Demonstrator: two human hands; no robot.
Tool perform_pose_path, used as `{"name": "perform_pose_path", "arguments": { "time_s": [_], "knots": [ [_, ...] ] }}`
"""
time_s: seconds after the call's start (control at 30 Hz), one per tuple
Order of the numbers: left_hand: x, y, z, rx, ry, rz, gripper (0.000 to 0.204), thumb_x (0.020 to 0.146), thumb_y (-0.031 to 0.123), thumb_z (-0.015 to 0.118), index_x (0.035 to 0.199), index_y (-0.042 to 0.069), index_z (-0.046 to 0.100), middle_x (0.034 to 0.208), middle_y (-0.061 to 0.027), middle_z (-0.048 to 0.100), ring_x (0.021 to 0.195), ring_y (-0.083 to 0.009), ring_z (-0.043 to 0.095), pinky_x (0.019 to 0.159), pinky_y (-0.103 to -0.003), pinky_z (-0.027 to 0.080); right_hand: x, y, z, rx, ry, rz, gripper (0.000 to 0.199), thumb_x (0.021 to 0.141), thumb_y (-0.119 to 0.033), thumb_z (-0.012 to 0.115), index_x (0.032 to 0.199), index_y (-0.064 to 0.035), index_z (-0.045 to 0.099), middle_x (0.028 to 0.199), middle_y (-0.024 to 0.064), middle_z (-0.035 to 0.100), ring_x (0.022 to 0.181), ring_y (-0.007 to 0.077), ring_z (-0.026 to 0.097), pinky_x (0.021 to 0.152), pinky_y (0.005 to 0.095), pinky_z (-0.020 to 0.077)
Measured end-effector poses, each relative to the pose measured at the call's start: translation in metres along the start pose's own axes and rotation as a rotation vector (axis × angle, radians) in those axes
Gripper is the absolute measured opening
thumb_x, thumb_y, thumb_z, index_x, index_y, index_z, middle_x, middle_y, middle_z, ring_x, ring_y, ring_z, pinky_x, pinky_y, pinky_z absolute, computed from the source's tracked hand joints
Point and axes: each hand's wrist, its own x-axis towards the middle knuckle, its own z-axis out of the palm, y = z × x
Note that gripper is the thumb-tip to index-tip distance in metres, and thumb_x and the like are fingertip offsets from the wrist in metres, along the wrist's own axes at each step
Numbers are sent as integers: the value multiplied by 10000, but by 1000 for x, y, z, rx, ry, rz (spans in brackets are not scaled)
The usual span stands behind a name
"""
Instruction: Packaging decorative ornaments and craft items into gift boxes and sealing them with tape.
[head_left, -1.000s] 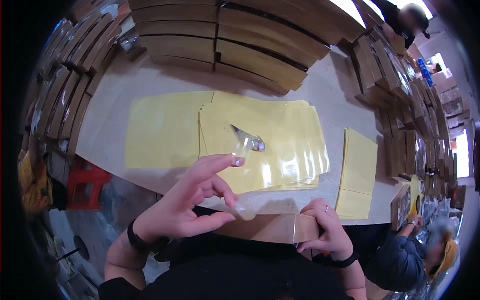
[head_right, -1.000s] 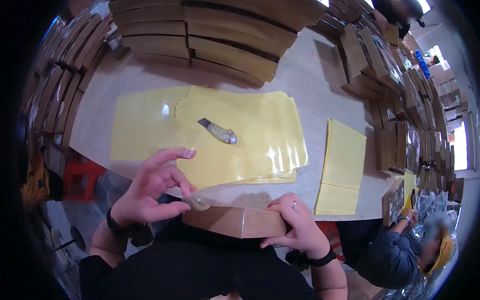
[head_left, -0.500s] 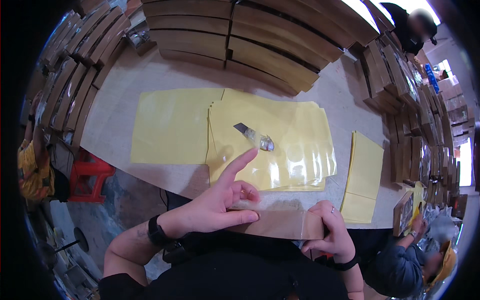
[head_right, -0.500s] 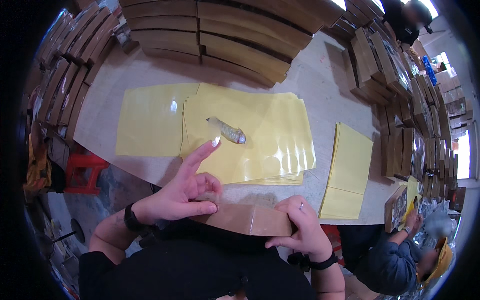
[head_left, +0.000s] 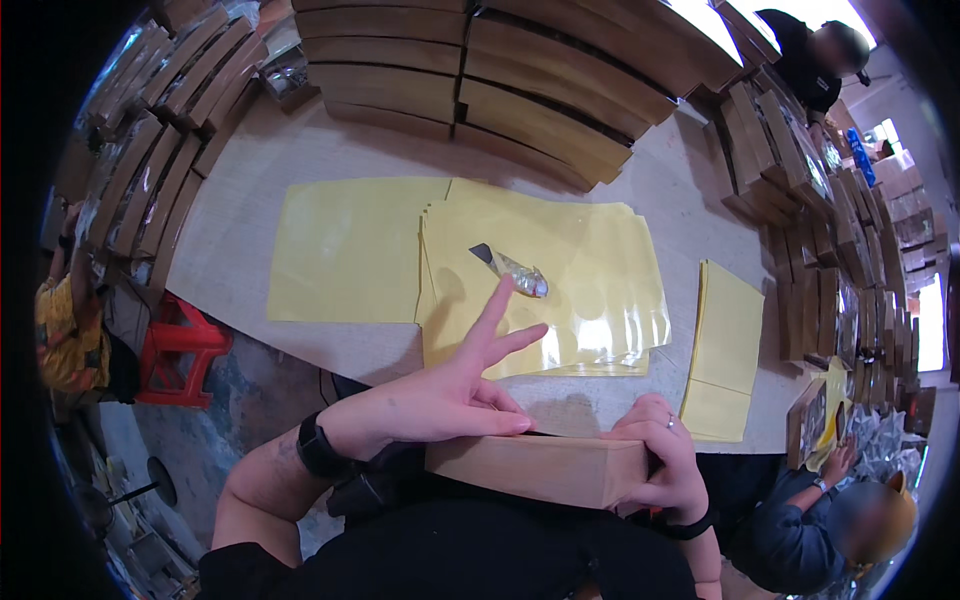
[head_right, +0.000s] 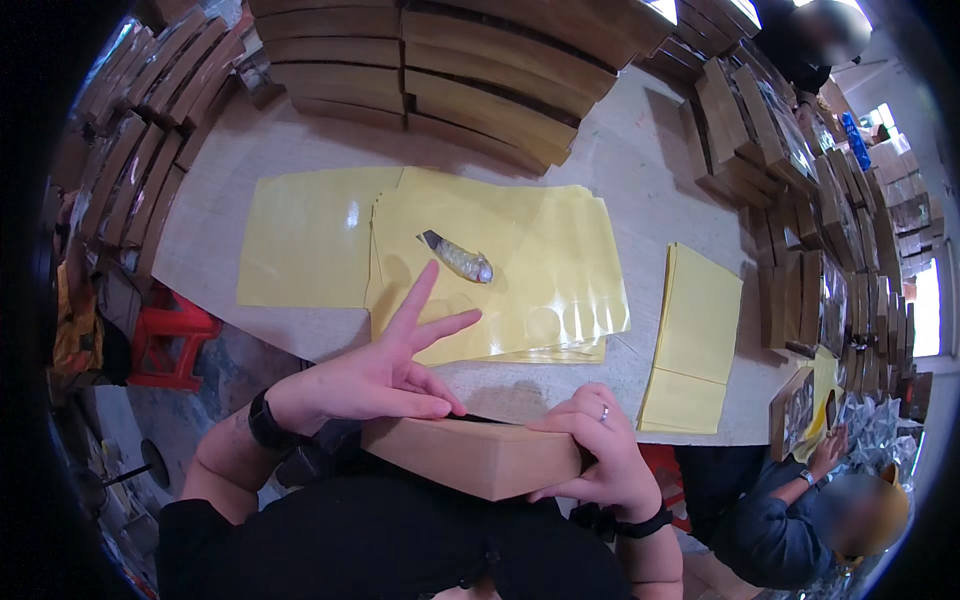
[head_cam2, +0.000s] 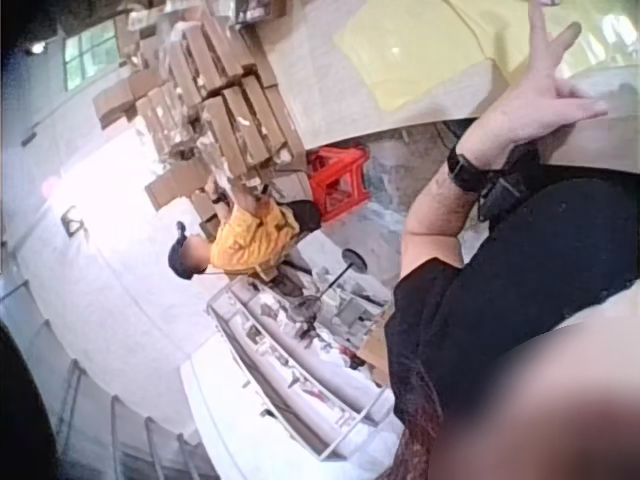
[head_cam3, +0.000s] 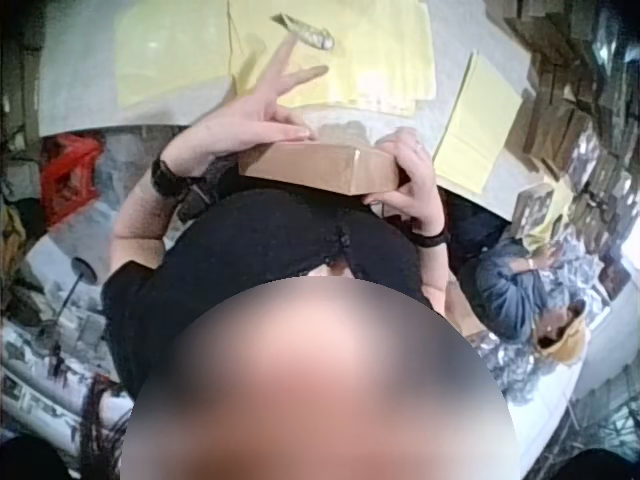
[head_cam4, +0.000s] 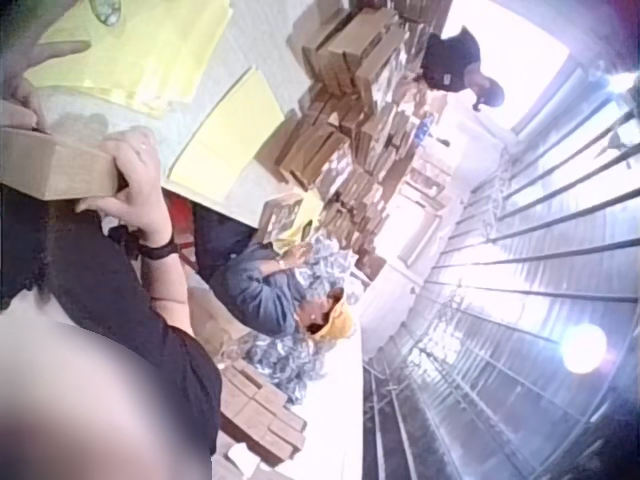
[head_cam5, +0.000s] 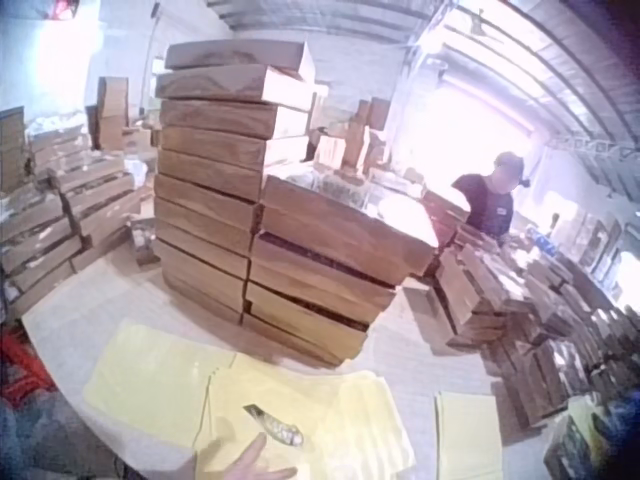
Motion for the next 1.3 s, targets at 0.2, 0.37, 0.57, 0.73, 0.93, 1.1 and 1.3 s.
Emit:
{"name": "perform_pose_path", "arguments": {
  "time_s": [0.2, 0.37, 0.57, 0.73, 0.93, 1.1, 1.3],
  "knots": [
    [-18, -21, -10, -482, 78, 299, 1021, 985, 256, 562, 1428, 334, -354, 1595, -175, 154, 1255, -243, 518, 1013, -362, 446, -48, 34, 43, 649, 518, 464, 744, 805, -591, 698, 1280, -44, 531, 1303, 85, 540, 1169, 232, 529, 994, 387, 403],
    [-32, -26, 7, 383, 364, 561, 1404, 806, 101, 788, 1277, 373, -506, 1581, -263, 94, 1289, -259, 472, 929, -367, 504, -18, 58, 62, 781, 488, 175, 927, 821, -715, 555, 1446, -69, 327, 1396, 113, 428, 1295, 265, 425, 1081, 454, 352],
    [-61, 42, 7, 966, 209, 524, 1264, 824, 198, 775, 1428, 277, -332, 1534, -311, 211, 1171, -385, 547, 940, -414, 475, 39, 16, -5, 578, 530, -13, 1193, 629, -615, 816, 1493, -75, 195, 1417, 156, 376, 1271, 266, 405, 1046, 412, 306],
    [-57, 51, 22, 1328, -48, 285, 1363, 765, 347, 812, 1404, 142, -375, 1499, -298, 307, 1201, -455, 530, 1007, -411, 438, 61, -48, -25, -165, 22, -135, 763, 648, -557, 812, 1180, -63, 574, 1058, 115, 614, 954, 280, 601, 836, 356, 463],
    [-52, 56, 13, 981, 44, 212, 1214, 749, 267, 828, 1514, 27, -83, 1414, -240, 456, 1026, -353, 637, 952, -399, 463, 50, -43, -11, -330, -1, -116, 506, 683, -511, 796, 901, -94, 613, 717, 29, 586, 627, 226, 599, 566, 327, 474],
    [-41, 82, 10, 1198, 174, 312, 1154, 741, 91, 823, 1521, 24, -25, 928, -89, 665, 900, -220, 645, 945, -412, 465, 42, -44, -8, -347, 93, -149, 474, 688, -520, 790, 833, -105, 610, 643, 6, 544, 558, 196, 575, 511, 295, 454],
    [-26, 76, 16, 481, -115, 272, 1143, 801, 1, 764, 1525, 130, -112, 904, -98, 602, 859, -185, 614, 836, -334, 506, 39, -44, -7, -333, 113, -170, 479, 695, -523, 781, 834, -99, 605, 681, 11, 554, 595, 187, 586, 525, 297, 459]
  ]
}}
